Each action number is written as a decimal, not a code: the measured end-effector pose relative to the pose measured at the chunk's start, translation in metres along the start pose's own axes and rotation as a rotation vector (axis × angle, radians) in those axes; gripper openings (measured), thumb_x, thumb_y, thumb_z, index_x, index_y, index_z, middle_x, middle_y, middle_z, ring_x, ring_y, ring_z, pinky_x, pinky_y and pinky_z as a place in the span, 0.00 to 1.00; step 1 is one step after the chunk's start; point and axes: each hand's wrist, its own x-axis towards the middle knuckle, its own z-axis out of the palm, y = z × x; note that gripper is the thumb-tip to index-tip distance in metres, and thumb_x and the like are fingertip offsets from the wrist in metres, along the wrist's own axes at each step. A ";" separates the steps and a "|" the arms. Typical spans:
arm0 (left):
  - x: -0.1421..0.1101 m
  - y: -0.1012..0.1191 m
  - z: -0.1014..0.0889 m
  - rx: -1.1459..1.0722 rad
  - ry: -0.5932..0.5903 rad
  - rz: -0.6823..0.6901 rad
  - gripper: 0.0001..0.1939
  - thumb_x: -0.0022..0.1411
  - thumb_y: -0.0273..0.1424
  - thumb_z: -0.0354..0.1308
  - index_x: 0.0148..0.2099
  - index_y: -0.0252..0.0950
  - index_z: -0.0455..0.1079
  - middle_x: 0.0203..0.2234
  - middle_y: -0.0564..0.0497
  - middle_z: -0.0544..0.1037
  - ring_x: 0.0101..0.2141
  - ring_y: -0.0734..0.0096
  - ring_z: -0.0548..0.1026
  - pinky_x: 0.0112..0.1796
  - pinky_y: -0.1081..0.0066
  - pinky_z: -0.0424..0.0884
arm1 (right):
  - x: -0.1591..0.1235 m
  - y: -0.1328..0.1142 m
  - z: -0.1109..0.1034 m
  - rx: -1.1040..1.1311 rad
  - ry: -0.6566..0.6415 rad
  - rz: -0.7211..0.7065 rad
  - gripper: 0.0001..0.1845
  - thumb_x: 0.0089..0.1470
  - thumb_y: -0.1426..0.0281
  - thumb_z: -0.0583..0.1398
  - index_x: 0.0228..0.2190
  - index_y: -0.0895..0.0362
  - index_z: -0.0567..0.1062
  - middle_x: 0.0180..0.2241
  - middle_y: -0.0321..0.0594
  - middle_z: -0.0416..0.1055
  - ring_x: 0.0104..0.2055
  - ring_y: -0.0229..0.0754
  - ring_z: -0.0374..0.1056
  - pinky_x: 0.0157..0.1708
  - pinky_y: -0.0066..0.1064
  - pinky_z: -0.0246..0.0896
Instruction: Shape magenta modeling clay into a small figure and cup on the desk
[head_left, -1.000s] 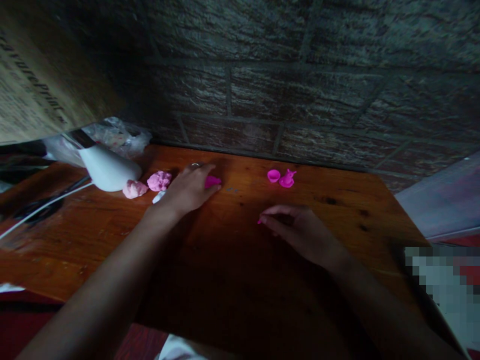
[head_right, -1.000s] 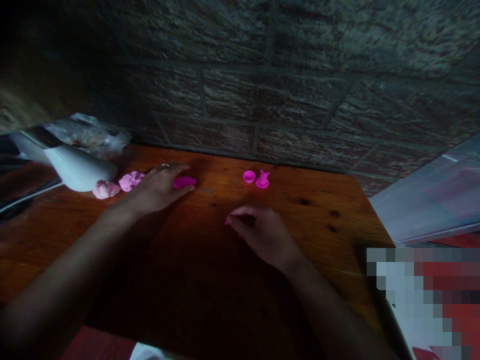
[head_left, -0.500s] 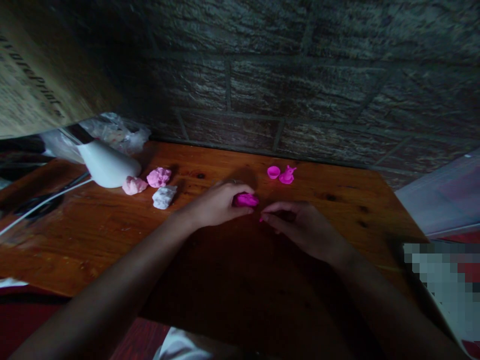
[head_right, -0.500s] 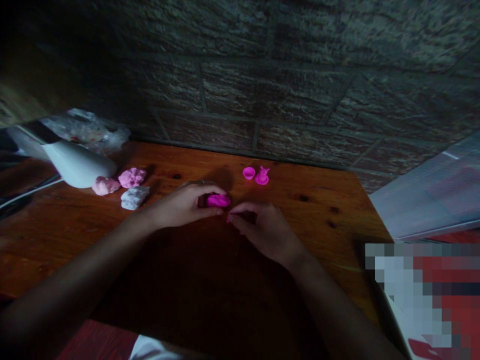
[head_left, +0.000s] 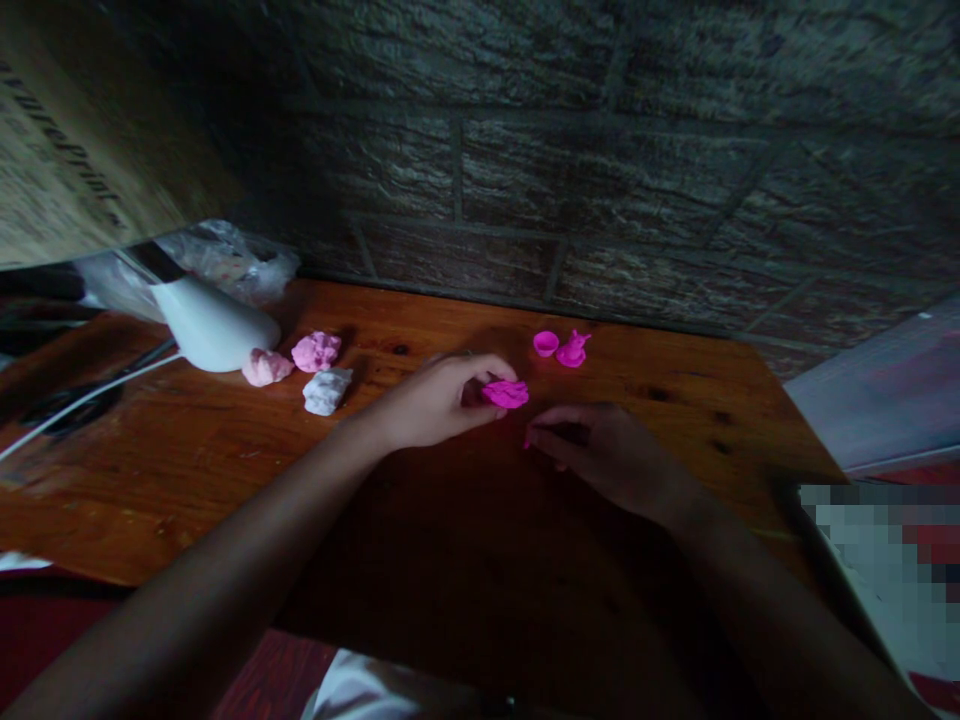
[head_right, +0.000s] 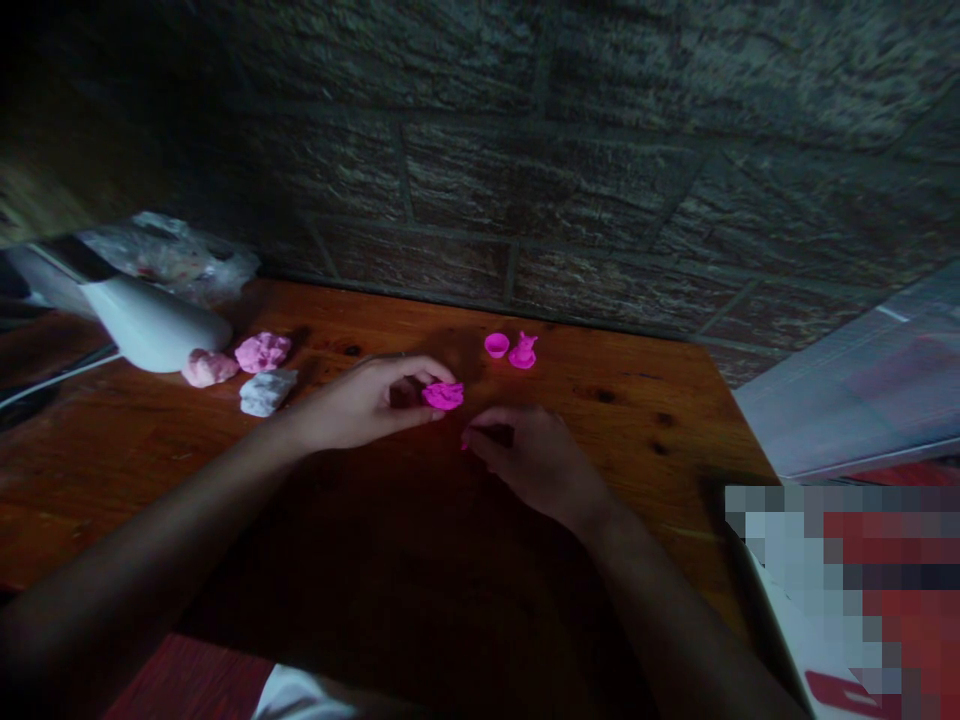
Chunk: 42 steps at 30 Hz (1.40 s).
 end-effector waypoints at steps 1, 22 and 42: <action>0.000 0.000 0.001 -0.029 0.014 0.004 0.10 0.63 0.26 0.64 0.48 0.35 0.74 0.41 0.50 0.83 0.40 0.70 0.80 0.41 0.72 0.73 | 0.000 0.001 -0.002 -0.017 0.025 -0.021 0.09 0.60 0.67 0.62 0.35 0.54 0.83 0.28 0.35 0.80 0.25 0.37 0.71 0.29 0.29 0.63; 0.000 0.011 0.008 0.036 0.067 0.065 0.09 0.63 0.31 0.66 0.46 0.36 0.76 0.37 0.53 0.84 0.34 0.73 0.80 0.35 0.75 0.71 | 0.000 -0.001 0.002 0.144 0.270 -0.184 0.11 0.59 0.61 0.63 0.34 0.56 0.83 0.27 0.37 0.79 0.27 0.39 0.72 0.30 0.30 0.65; -0.001 -0.007 -0.007 0.562 0.126 -0.164 0.14 0.63 0.29 0.62 0.51 0.40 0.77 0.44 0.47 0.84 0.44 0.58 0.81 0.45 0.64 0.73 | -0.002 -0.012 -0.003 0.824 0.157 -0.052 0.14 0.49 0.59 0.72 0.36 0.53 0.84 0.29 0.34 0.73 0.25 0.31 0.61 0.24 0.26 0.57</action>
